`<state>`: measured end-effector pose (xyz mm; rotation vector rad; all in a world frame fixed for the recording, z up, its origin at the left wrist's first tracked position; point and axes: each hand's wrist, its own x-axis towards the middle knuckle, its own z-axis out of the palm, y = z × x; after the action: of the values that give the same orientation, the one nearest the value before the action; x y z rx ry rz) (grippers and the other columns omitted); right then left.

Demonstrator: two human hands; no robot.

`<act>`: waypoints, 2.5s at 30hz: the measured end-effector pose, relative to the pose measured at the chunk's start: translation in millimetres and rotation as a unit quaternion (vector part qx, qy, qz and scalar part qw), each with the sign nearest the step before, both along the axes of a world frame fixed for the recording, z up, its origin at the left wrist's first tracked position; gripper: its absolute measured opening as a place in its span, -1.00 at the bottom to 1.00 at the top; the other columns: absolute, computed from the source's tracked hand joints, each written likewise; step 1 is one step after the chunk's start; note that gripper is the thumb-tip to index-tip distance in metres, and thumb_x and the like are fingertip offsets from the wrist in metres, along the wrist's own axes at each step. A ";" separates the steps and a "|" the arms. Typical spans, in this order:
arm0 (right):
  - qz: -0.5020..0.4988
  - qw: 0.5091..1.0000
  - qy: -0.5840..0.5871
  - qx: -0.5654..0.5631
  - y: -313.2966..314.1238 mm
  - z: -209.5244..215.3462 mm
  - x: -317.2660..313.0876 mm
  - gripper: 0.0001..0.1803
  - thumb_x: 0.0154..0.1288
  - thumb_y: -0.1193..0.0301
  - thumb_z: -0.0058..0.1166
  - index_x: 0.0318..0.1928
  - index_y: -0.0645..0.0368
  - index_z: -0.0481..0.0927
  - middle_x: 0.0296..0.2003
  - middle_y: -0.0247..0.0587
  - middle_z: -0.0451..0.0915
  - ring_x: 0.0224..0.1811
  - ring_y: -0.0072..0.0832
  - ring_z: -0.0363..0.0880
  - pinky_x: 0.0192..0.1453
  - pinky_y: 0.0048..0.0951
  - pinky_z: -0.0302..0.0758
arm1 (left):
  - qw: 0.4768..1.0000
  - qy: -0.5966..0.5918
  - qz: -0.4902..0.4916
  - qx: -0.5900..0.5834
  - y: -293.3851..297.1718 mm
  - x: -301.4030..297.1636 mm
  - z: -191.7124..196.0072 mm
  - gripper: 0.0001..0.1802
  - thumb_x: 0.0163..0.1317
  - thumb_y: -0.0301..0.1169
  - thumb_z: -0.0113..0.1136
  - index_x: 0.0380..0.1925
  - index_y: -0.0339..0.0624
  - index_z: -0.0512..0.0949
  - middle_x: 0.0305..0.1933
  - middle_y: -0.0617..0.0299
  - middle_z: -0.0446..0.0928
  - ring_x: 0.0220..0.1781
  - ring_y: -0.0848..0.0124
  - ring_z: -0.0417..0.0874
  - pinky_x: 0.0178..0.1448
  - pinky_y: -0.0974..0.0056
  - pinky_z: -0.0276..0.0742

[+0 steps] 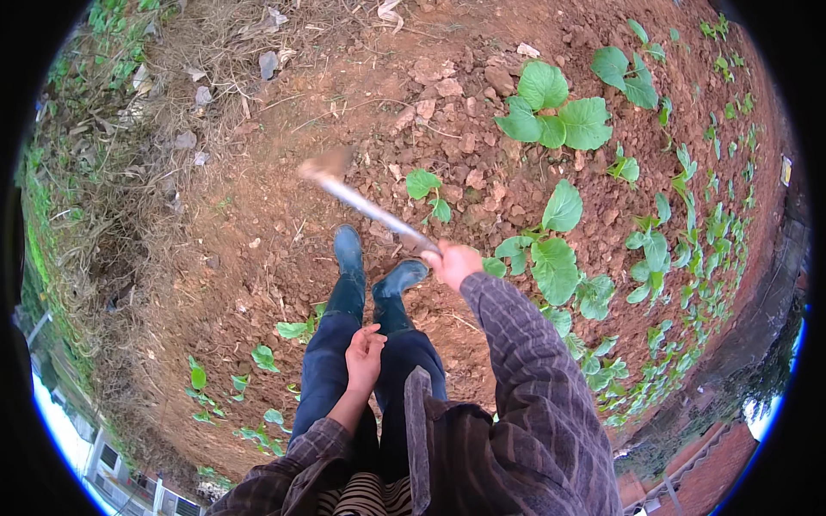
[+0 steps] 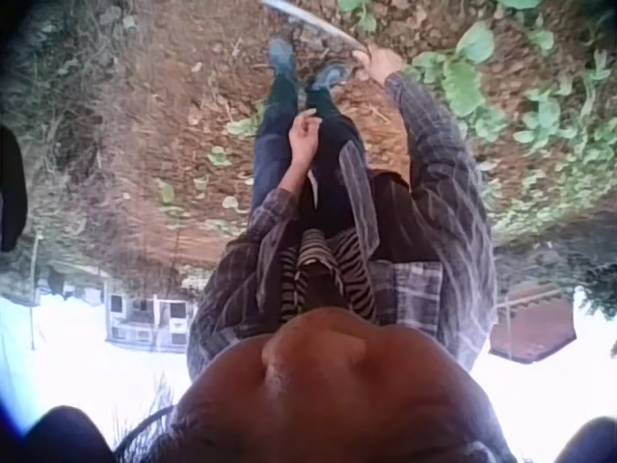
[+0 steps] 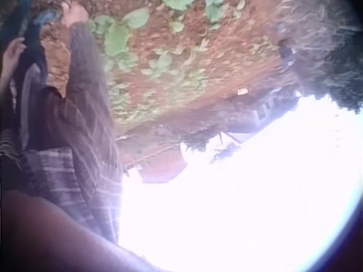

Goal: The person uses a hoe to loosen soil and remove weeds around small leafy plants in a garden bed. The person occasionally pulls weeds by hand and discards them on the ground.

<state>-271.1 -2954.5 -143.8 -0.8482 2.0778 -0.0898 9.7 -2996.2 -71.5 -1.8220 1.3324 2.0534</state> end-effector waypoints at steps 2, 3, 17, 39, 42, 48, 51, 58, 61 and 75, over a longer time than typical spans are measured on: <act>0.001 0.996 0.015 0.084 21.0 -5.9 -13.8 -0.52 0.37 -0.07 -0.03 -0.21 0.13 0.55 -0.58 -0.04 0.59 -0.49 -0.03 0.62 -0.36 -0.05 0.51 | 0.999 -0.005 0.020 0.033 7.0 0.8 2.0 -0.71 0.29 -0.56 0.08 0.02 -0.33 0.48 -0.27 0.28 0.60 -0.21 0.56 0.56 0.01 0.42 0.45; 0.005 0.997 0.023 0.069 22.1 1.1 -11.8 -0.52 0.36 -0.07 -0.03 -0.21 0.13 0.55 -0.58 -0.03 0.59 -0.49 -0.03 0.62 -0.36 -0.04 0.51 | 0.998 -0.006 0.030 0.048 6.7 -0.2 -0.1 -0.71 0.29 -0.56 0.07 0.02 -0.33 0.48 -0.27 0.28 0.60 -0.21 0.56 0.56 0.02 0.42 0.45; -0.056 0.998 -0.038 -0.008 53.9 62.4 1.9 -0.50 0.35 -0.10 -0.02 -0.26 0.11 0.57 -0.57 -0.04 0.58 -0.50 -0.05 0.61 -0.39 -0.06 0.51 | 0.999 0.044 -0.007 -0.029 0.8 -13.8 -12.2 -0.68 0.28 -0.57 0.11 0.05 -0.35 0.44 -0.29 0.27 0.59 -0.25 0.55 0.57 -0.09 0.45 0.49; -0.276 0.954 -0.032 -0.115 104.5 57.3 -81.5 -0.48 0.38 -0.08 -0.02 -0.27 0.19 0.55 -0.55 0.04 0.55 -0.43 0.01 0.58 -0.31 -0.09 0.46 | 0.996 0.053 -0.073 0.012 1.2 -45.9 17.2 -0.70 0.36 -0.51 0.06 0.08 -0.33 0.44 -0.20 0.21 0.62 -0.19 0.51 0.60 0.00 0.42 0.52; -0.305 0.949 -0.040 -0.063 122.5 45.8 -72.3 -0.48 0.38 -0.08 -0.02 -0.25 0.19 0.58 -0.54 0.04 0.56 -0.44 -0.02 0.59 -0.30 -0.10 0.47 | 0.994 0.073 -0.076 0.007 -16.8 -80.9 35.0 -0.70 0.38 -0.48 0.07 0.08 -0.32 0.43 -0.19 0.21 0.61 -0.20 0.53 0.59 -0.03 0.43 0.51; -0.349 0.927 -0.054 -0.126 77.7 86.7 -73.0 -0.52 0.37 -0.07 0.00 -0.20 0.12 0.61 -0.52 0.01 0.59 -0.44 -0.08 0.61 -0.30 -0.15 0.53 | 0.990 0.127 -0.064 -0.018 -70.4 -170.8 76.1 -0.70 0.42 -0.42 0.05 0.10 -0.26 0.46 -0.17 0.24 0.63 -0.21 0.57 0.58 -0.09 0.48 0.48; -0.310 0.919 -0.043 -0.240 10.4 121.8 -81.5 -0.63 0.34 0.06 0.10 -0.26 0.14 0.55 -0.57 -0.10 0.54 -0.53 -0.17 0.59 -0.40 -0.19 0.48 | 0.989 0.119 -0.077 -0.042 -90.0 -179.1 59.7 -0.70 0.41 -0.41 0.06 0.10 -0.24 0.46 -0.16 0.24 0.63 -0.22 0.58 0.57 -0.10 0.48 0.47; -0.345 0.936 -0.019 -0.072 -44.3 34.0 -105.9 -0.54 0.35 -0.11 -0.01 -0.15 0.01 0.59 -0.51 -0.09 0.62 -0.43 -0.13 0.64 -0.31 -0.09 0.54 | 0.982 0.126 -0.141 0.007 -140.9 -190.3 -21.4 -0.69 0.40 -0.45 0.06 0.12 -0.24 0.43 -0.17 0.24 0.62 -0.22 0.58 0.56 -0.08 0.47 0.47; -0.410 0.911 -0.029 -0.016 3.9 11.9 -93.6 -0.48 0.38 -0.11 -0.06 -0.16 0.11 0.62 -0.50 -0.03 0.62 -0.44 -0.13 0.64 -0.27 -0.13 0.51 | 0.976 0.113 -0.186 0.008 -179.0 -194.4 -65.0 -0.69 0.39 -0.50 0.04 0.11 -0.26 0.43 -0.20 0.24 0.60 -0.23 0.56 0.56 -0.05 0.43 0.48; -0.652 0.757 -0.001 -0.039 -63.2 -18.3 -87.7 -0.65 0.40 0.13 0.08 -0.28 0.20 0.54 -0.62 -0.32 0.46 -0.61 -0.52 0.42 -0.49 -0.43 0.38 | 0.965 0.113 -0.217 0.095 -235.7 -250.4 -77.1 -0.67 0.35 -0.55 0.06 0.11 -0.27 0.43 -0.20 0.24 0.58 -0.17 0.53 0.56 -0.03 0.43 0.46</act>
<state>-358.8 -3017.8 -162.1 0.7157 2.2697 -0.9135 -240.7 -3231.9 -148.5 -1.1212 1.3772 2.0936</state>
